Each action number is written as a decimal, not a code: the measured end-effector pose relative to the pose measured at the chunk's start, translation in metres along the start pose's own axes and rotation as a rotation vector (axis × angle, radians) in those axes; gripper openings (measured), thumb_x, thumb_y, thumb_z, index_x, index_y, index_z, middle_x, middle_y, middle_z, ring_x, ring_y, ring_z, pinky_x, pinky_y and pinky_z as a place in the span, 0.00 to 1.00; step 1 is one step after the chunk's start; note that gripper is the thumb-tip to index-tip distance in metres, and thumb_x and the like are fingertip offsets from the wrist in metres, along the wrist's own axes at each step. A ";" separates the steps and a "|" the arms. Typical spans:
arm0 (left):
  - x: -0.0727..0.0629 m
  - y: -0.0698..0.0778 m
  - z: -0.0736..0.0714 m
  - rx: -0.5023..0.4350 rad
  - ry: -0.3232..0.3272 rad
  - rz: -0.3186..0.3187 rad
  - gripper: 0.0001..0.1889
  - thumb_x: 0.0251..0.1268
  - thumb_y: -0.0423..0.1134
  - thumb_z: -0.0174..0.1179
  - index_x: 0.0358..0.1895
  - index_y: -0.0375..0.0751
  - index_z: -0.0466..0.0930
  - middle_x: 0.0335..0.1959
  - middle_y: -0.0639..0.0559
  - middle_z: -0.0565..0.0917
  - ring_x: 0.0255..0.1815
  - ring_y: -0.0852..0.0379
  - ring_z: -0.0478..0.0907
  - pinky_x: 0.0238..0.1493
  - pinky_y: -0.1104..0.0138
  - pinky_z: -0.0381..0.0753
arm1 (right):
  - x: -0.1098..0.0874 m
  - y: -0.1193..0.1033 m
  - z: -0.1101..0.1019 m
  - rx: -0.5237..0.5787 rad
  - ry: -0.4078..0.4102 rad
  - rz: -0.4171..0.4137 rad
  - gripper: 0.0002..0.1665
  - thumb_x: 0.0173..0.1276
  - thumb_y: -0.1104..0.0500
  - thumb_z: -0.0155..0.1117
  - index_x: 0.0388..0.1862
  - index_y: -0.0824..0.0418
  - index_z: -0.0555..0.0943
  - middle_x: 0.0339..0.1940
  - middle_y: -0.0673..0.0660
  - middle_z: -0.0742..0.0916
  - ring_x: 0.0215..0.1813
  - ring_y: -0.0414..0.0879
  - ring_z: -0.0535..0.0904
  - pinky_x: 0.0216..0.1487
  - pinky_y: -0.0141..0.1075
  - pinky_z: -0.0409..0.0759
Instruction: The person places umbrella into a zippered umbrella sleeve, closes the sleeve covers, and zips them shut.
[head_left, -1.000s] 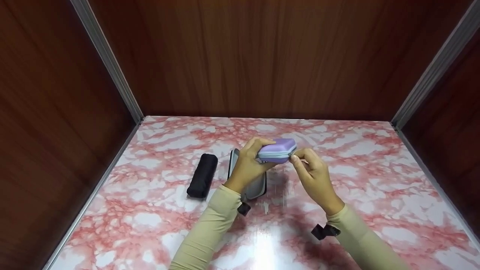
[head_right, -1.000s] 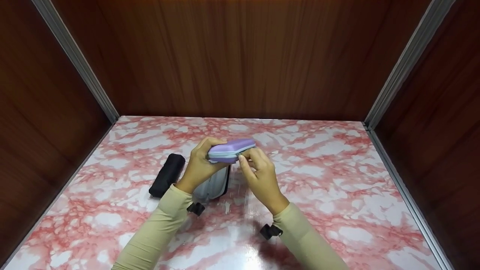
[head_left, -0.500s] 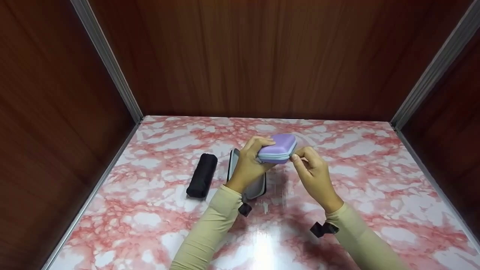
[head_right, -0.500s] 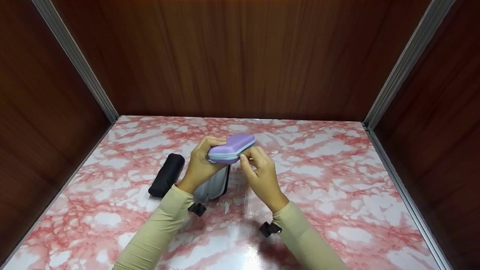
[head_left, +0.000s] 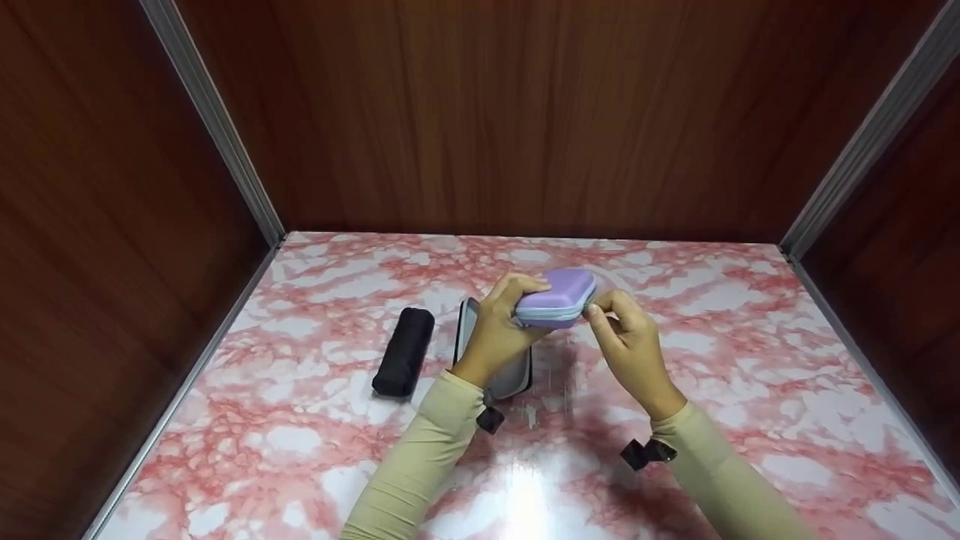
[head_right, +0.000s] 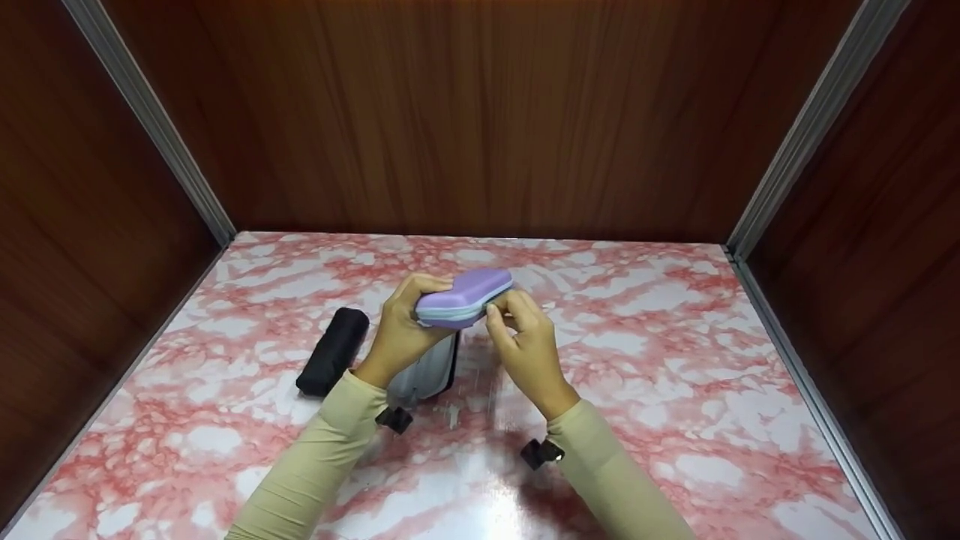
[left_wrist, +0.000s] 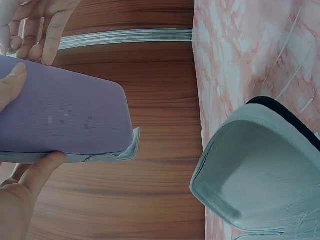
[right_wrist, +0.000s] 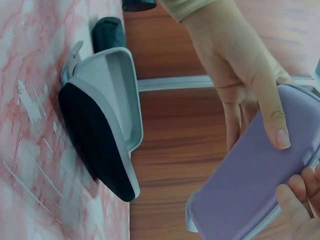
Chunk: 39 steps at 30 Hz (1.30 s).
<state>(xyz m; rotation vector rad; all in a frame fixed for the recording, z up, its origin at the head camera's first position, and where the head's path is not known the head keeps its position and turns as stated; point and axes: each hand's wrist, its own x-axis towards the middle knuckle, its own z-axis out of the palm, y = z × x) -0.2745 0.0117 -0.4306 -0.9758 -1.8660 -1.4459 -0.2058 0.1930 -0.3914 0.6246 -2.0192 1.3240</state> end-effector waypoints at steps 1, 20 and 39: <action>0.000 -0.001 -0.001 -0.001 -0.004 0.003 0.27 0.45 0.31 0.80 0.50 0.44 0.80 0.50 0.48 0.81 0.54 0.51 0.79 0.58 0.62 0.77 | 0.000 0.000 0.000 0.001 0.000 -0.003 0.07 0.70 0.77 0.56 0.31 0.72 0.75 0.33 0.63 0.81 0.41 0.48 0.82 0.47 0.27 0.81; -0.001 0.003 -0.007 0.190 -0.069 0.069 0.27 0.50 0.32 0.77 0.55 0.49 0.79 0.48 0.48 0.79 0.53 0.53 0.78 0.56 0.63 0.77 | 0.000 -0.004 0.002 -0.019 -0.005 -0.003 0.06 0.68 0.78 0.58 0.30 0.73 0.76 0.33 0.64 0.85 0.41 0.54 0.85 0.48 0.30 0.82; 0.008 0.041 -0.019 -0.065 0.029 -0.028 0.26 0.45 0.26 0.78 0.49 0.34 0.76 0.47 0.42 0.82 0.50 0.51 0.80 0.53 0.60 0.78 | 0.004 0.055 -0.020 -0.051 -0.074 -0.055 0.21 0.55 0.73 0.76 0.46 0.69 0.77 0.50 0.63 0.78 0.55 0.49 0.72 0.58 0.45 0.69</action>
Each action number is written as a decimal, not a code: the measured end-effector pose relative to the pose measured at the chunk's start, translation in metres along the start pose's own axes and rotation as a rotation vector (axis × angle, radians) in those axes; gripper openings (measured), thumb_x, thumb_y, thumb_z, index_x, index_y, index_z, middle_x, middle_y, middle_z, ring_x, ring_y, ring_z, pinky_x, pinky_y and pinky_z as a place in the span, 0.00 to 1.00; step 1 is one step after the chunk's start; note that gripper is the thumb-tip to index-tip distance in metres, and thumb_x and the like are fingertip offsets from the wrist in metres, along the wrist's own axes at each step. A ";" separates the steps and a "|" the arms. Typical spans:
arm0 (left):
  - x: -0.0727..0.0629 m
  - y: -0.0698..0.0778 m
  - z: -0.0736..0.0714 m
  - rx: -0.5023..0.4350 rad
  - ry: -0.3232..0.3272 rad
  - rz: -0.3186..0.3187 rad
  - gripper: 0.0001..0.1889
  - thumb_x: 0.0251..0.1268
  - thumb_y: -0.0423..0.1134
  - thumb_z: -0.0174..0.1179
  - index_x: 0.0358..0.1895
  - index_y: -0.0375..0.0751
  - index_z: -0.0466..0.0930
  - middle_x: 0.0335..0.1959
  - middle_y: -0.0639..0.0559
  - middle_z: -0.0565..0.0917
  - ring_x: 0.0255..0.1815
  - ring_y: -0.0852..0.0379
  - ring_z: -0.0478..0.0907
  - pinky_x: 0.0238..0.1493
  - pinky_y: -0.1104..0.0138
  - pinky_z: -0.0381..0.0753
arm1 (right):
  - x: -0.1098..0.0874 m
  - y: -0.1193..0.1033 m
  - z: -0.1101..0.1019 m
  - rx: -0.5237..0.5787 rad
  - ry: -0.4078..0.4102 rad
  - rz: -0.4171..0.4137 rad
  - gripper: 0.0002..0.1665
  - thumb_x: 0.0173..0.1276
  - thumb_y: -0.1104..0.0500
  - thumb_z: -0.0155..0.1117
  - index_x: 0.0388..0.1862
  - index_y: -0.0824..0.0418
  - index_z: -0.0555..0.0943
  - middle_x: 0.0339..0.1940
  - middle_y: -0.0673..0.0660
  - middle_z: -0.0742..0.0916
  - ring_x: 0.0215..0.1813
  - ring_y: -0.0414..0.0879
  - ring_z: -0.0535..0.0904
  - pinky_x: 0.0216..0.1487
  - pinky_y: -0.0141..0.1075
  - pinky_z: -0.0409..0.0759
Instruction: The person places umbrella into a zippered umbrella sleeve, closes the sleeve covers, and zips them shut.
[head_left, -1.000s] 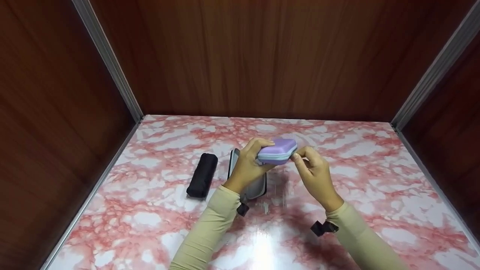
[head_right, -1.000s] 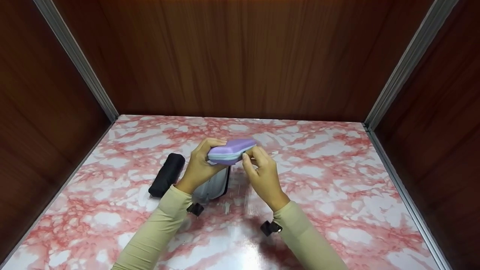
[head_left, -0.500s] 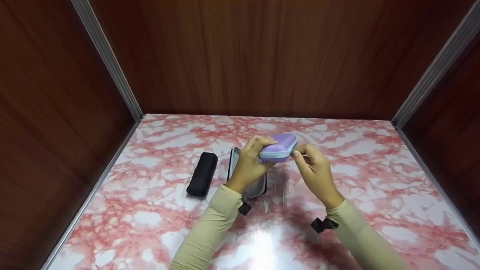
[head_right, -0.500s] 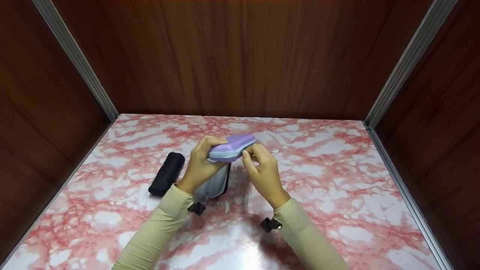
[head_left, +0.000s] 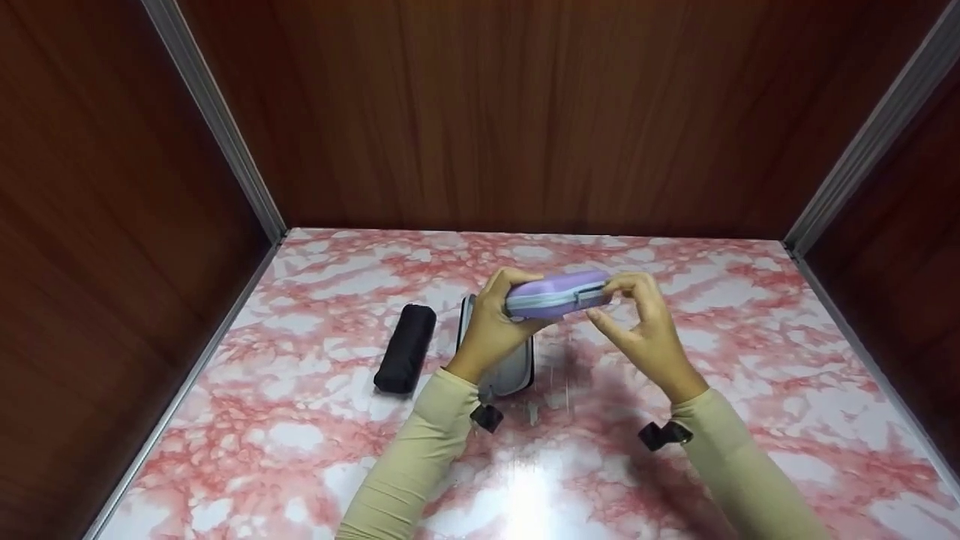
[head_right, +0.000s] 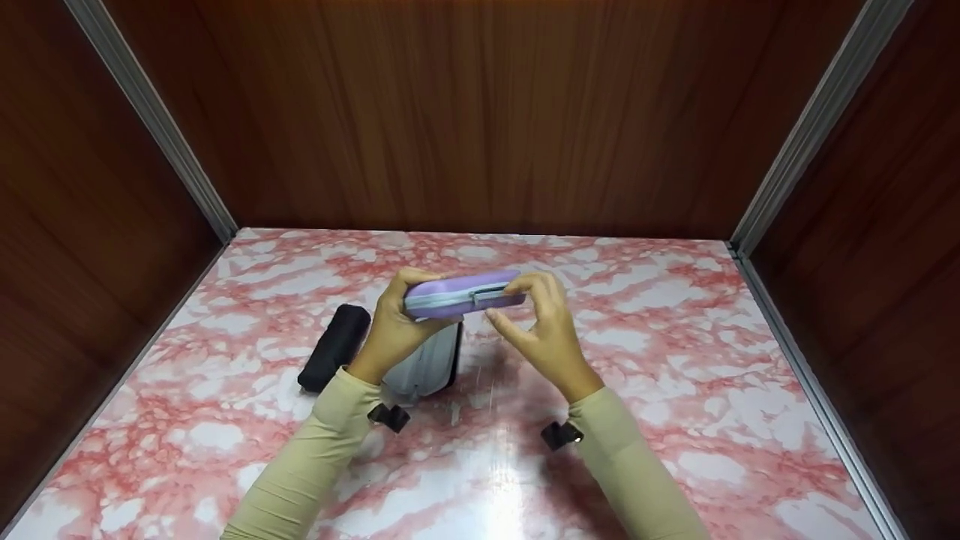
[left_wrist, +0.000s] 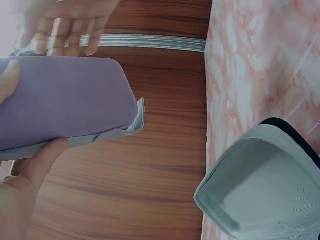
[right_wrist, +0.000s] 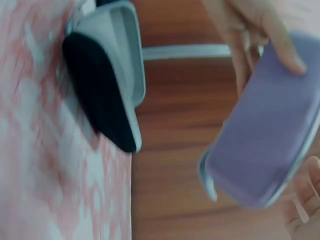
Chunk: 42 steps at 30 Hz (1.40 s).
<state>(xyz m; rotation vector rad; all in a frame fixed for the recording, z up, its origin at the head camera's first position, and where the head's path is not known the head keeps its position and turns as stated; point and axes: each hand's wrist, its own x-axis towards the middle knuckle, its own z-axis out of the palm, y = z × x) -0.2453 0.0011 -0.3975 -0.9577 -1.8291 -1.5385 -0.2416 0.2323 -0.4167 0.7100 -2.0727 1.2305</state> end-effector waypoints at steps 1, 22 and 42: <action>0.000 0.000 -0.001 -0.011 0.000 -0.009 0.26 0.45 0.26 0.78 0.49 0.35 0.76 0.47 0.43 0.82 0.50 0.51 0.80 0.53 0.60 0.78 | -0.001 0.008 -0.002 -0.013 -0.012 0.015 0.26 0.53 0.71 0.78 0.50 0.68 0.77 0.53 0.62 0.78 0.57 0.49 0.71 0.58 0.47 0.68; -0.009 -0.041 -0.001 -0.016 -0.118 -0.017 0.29 0.47 0.33 0.79 0.55 0.45 0.76 0.51 0.48 0.83 0.55 0.53 0.78 0.57 0.60 0.77 | -0.005 0.033 -0.011 -0.174 -0.119 0.042 0.38 0.51 0.68 0.81 0.63 0.59 0.79 0.57 0.56 0.83 0.56 0.49 0.78 0.56 0.33 0.77; 0.001 -0.033 -0.009 0.409 -0.175 0.146 0.23 0.55 0.36 0.76 0.54 0.41 0.81 0.50 0.49 0.84 0.54 0.56 0.79 0.60 0.66 0.75 | -0.002 0.025 -0.011 -0.257 0.022 0.022 0.35 0.45 0.67 0.84 0.54 0.59 0.81 0.51 0.60 0.77 0.50 0.50 0.74 0.49 0.38 0.71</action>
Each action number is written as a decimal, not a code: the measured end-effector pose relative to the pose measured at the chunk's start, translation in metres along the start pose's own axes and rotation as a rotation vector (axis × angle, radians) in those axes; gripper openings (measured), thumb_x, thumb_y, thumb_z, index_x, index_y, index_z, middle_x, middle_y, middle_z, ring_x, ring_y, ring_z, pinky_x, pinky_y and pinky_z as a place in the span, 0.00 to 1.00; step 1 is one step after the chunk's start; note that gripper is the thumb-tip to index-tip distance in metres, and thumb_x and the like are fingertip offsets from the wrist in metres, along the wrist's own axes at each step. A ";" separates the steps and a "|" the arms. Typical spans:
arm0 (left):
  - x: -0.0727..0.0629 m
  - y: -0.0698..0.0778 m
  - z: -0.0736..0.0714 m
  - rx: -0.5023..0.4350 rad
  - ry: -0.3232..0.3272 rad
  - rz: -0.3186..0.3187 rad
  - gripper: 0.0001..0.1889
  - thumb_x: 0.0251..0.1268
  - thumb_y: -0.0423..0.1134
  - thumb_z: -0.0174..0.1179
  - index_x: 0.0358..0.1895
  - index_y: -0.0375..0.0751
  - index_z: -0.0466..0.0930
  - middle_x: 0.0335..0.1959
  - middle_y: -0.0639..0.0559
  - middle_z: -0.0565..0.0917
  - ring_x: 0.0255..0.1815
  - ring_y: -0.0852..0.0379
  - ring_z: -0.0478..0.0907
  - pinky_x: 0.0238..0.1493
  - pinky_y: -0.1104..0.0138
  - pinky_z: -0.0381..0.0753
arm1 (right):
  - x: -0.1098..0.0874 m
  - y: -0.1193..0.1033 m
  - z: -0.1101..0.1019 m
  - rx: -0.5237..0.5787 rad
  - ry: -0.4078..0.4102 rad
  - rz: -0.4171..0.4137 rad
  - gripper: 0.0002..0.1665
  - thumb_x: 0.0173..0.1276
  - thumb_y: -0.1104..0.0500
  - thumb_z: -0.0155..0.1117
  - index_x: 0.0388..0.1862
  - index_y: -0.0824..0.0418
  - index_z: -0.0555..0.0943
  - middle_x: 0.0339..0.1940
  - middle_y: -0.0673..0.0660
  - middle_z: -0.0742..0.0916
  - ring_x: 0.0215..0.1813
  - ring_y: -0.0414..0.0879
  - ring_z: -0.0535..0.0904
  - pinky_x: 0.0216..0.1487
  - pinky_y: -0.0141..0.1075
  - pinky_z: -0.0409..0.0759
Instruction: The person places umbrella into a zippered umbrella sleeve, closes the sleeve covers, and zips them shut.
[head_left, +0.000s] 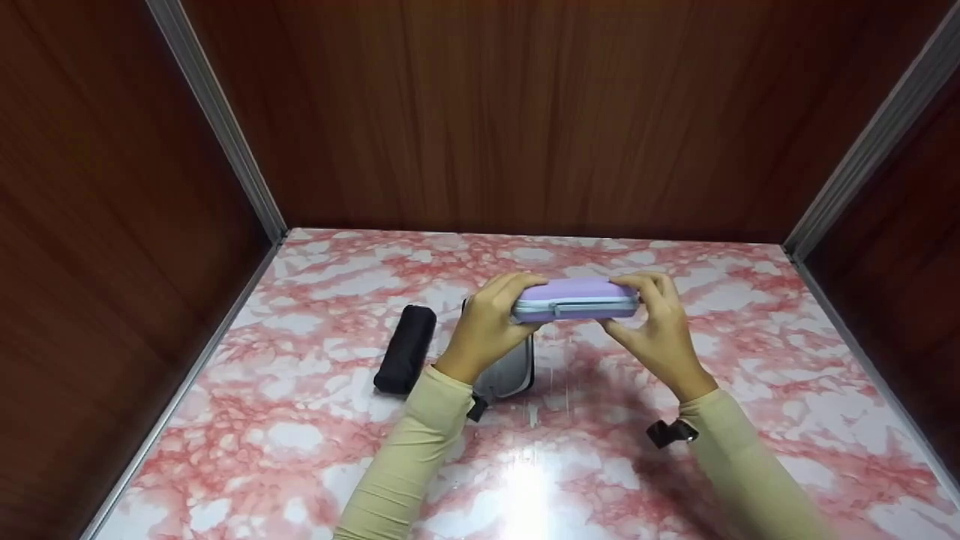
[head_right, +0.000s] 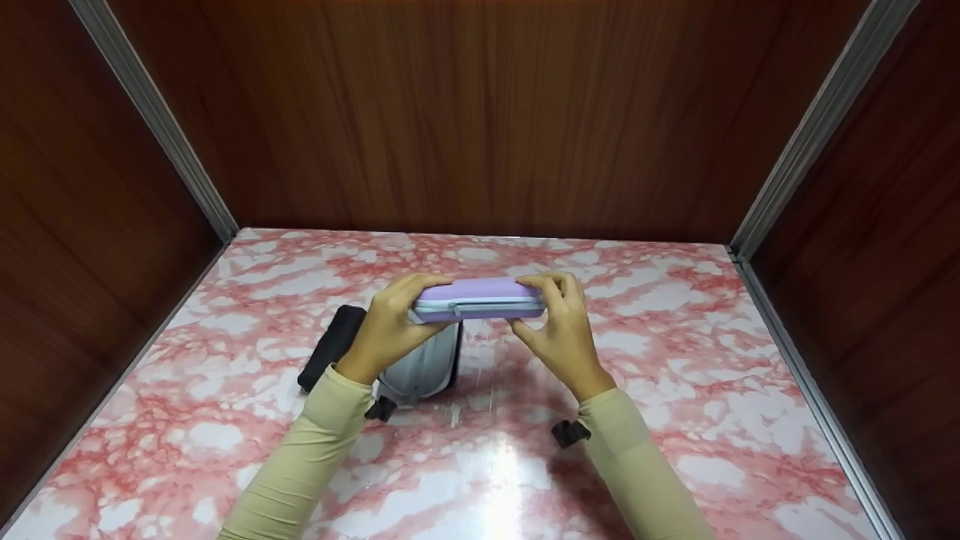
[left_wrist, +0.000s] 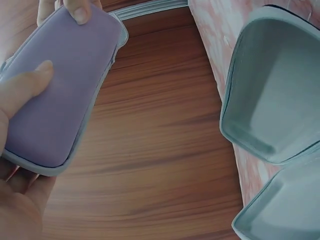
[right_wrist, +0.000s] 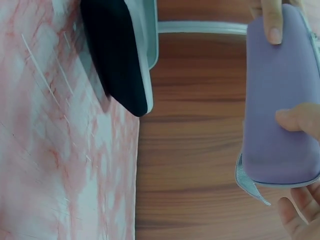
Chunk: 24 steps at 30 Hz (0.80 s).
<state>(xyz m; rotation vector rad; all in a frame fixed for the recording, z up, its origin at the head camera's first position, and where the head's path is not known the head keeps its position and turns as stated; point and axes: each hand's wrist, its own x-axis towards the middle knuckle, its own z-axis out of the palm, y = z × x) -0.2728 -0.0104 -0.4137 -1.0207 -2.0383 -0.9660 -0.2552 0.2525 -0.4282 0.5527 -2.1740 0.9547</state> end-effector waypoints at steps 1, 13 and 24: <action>0.000 0.000 0.000 -0.001 0.005 0.003 0.23 0.55 0.36 0.75 0.55 0.41 0.81 0.51 0.49 0.84 0.55 0.55 0.79 0.61 0.66 0.74 | 0.000 0.000 0.000 0.001 0.001 -0.001 0.35 0.44 0.68 0.84 0.54 0.59 0.81 0.51 0.60 0.77 0.50 0.50 0.73 0.50 0.38 0.71; -0.007 -0.013 0.006 -0.096 0.060 -0.022 0.22 0.56 0.36 0.75 0.54 0.39 0.81 0.51 0.48 0.84 0.55 0.56 0.79 0.59 0.66 0.75 | 0.003 -0.009 -0.004 -0.027 -0.026 -0.037 0.37 0.47 0.64 0.84 0.57 0.60 0.79 0.55 0.61 0.76 0.56 0.52 0.72 0.55 0.43 0.71; -0.005 -0.013 0.005 -0.133 0.085 -0.003 0.23 0.56 0.34 0.74 0.55 0.40 0.80 0.51 0.48 0.84 0.57 0.56 0.78 0.60 0.64 0.75 | 0.005 -0.026 -0.004 0.014 0.071 -0.122 0.37 0.45 0.63 0.86 0.56 0.61 0.80 0.59 0.61 0.77 0.61 0.55 0.71 0.57 0.40 0.69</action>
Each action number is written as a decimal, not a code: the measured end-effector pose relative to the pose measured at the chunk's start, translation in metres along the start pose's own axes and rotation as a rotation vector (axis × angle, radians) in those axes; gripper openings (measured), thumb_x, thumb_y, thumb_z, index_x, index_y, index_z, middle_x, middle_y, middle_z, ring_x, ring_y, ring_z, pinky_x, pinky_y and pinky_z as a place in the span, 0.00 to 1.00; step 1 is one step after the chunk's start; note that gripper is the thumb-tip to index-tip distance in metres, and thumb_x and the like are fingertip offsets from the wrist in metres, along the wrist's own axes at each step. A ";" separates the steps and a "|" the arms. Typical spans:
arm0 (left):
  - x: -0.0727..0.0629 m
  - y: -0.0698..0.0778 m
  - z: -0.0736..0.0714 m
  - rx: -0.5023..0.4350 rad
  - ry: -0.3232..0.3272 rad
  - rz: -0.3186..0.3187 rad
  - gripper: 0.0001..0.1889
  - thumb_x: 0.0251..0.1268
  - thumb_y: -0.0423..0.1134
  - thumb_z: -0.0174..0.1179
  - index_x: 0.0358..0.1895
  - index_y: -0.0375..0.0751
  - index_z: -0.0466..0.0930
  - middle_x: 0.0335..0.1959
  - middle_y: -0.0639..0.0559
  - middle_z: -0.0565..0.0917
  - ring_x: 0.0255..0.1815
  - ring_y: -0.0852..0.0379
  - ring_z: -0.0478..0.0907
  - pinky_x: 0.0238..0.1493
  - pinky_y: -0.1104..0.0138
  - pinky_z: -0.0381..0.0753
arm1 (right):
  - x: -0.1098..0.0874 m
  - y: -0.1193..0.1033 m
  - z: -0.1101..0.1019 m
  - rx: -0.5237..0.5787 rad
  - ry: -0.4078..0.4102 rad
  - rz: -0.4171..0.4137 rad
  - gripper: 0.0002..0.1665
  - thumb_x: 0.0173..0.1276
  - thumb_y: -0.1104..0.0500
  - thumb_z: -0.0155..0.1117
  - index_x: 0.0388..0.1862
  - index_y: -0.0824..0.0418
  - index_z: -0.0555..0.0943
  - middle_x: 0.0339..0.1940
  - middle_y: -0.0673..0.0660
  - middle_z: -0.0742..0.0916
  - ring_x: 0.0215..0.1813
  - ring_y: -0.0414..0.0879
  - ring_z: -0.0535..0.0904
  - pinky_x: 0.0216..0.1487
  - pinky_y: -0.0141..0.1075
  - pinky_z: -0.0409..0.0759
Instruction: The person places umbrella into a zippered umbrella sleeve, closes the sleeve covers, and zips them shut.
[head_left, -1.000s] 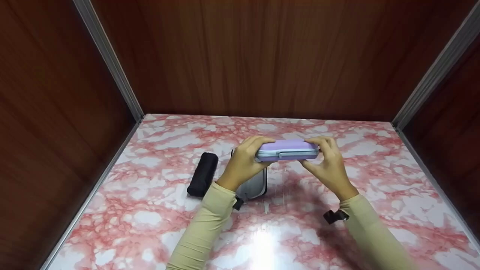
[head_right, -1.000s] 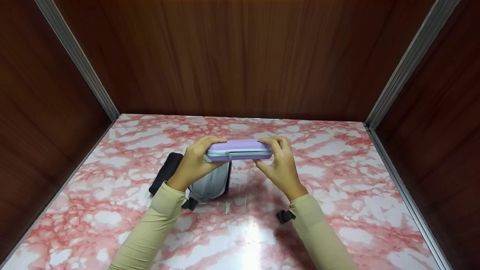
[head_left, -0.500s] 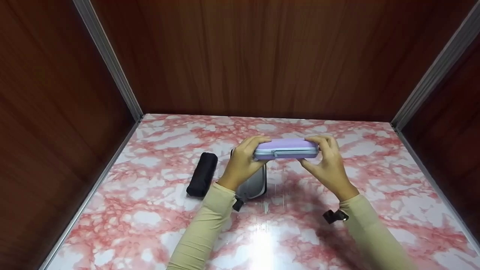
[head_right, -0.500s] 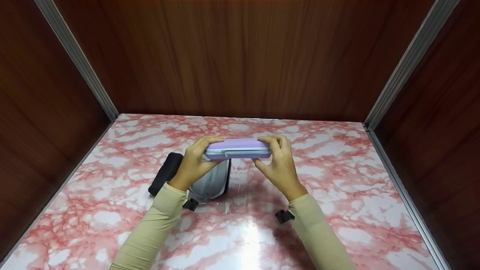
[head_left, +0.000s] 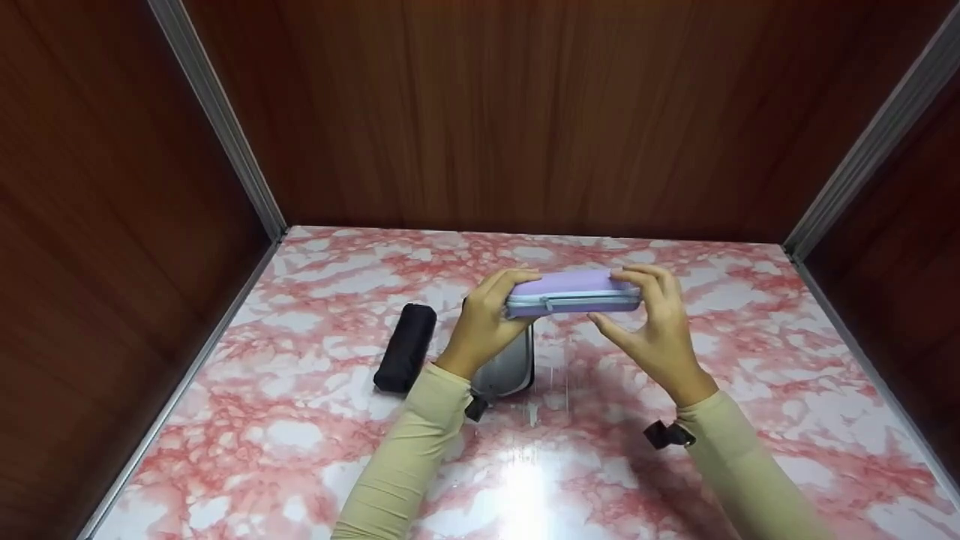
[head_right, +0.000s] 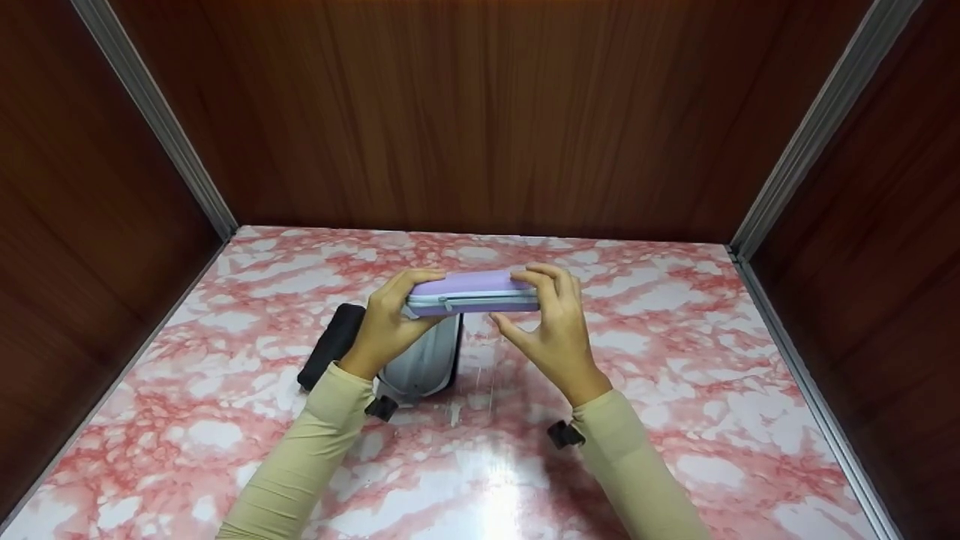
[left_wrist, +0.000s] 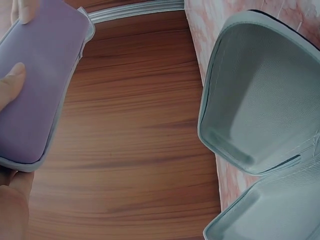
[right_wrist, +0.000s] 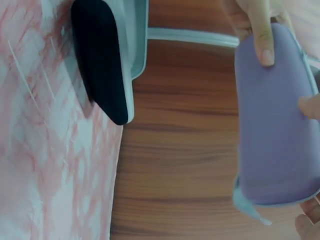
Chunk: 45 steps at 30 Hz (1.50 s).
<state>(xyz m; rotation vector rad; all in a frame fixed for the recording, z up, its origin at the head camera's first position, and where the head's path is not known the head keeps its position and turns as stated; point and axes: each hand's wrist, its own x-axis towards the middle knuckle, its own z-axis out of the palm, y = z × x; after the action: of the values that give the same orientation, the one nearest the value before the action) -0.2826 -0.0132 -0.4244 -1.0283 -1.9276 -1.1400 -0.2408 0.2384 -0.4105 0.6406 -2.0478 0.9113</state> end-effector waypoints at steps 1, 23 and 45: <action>0.000 0.000 0.000 0.002 -0.002 -0.002 0.23 0.56 0.34 0.74 0.55 0.40 0.80 0.52 0.48 0.84 0.57 0.57 0.78 0.60 0.65 0.75 | 0.000 -0.002 0.001 0.000 0.012 -0.017 0.36 0.45 0.63 0.86 0.54 0.61 0.81 0.58 0.62 0.78 0.60 0.56 0.71 0.56 0.40 0.69; -0.003 0.000 0.008 0.005 -0.015 -0.004 0.22 0.57 0.34 0.74 0.55 0.40 0.80 0.53 0.47 0.83 0.59 0.53 0.78 0.62 0.65 0.74 | 0.009 -0.035 0.028 -0.178 0.005 -0.316 0.19 0.53 0.53 0.82 0.35 0.61 0.82 0.34 0.55 0.84 0.37 0.56 0.75 0.41 0.48 0.70; -0.004 -0.002 0.011 0.041 -0.044 0.013 0.21 0.58 0.35 0.73 0.54 0.37 0.80 0.54 0.46 0.83 0.63 0.48 0.76 0.67 0.65 0.69 | 0.011 -0.039 0.031 -0.129 -0.078 -0.260 0.06 0.60 0.65 0.70 0.32 0.63 0.80 0.30 0.54 0.82 0.35 0.50 0.77 0.38 0.42 0.76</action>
<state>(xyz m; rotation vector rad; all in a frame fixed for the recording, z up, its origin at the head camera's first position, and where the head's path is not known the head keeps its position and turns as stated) -0.2841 -0.0056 -0.4332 -1.0504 -1.9680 -1.0748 -0.2344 0.1890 -0.3998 0.8598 -2.0139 0.6075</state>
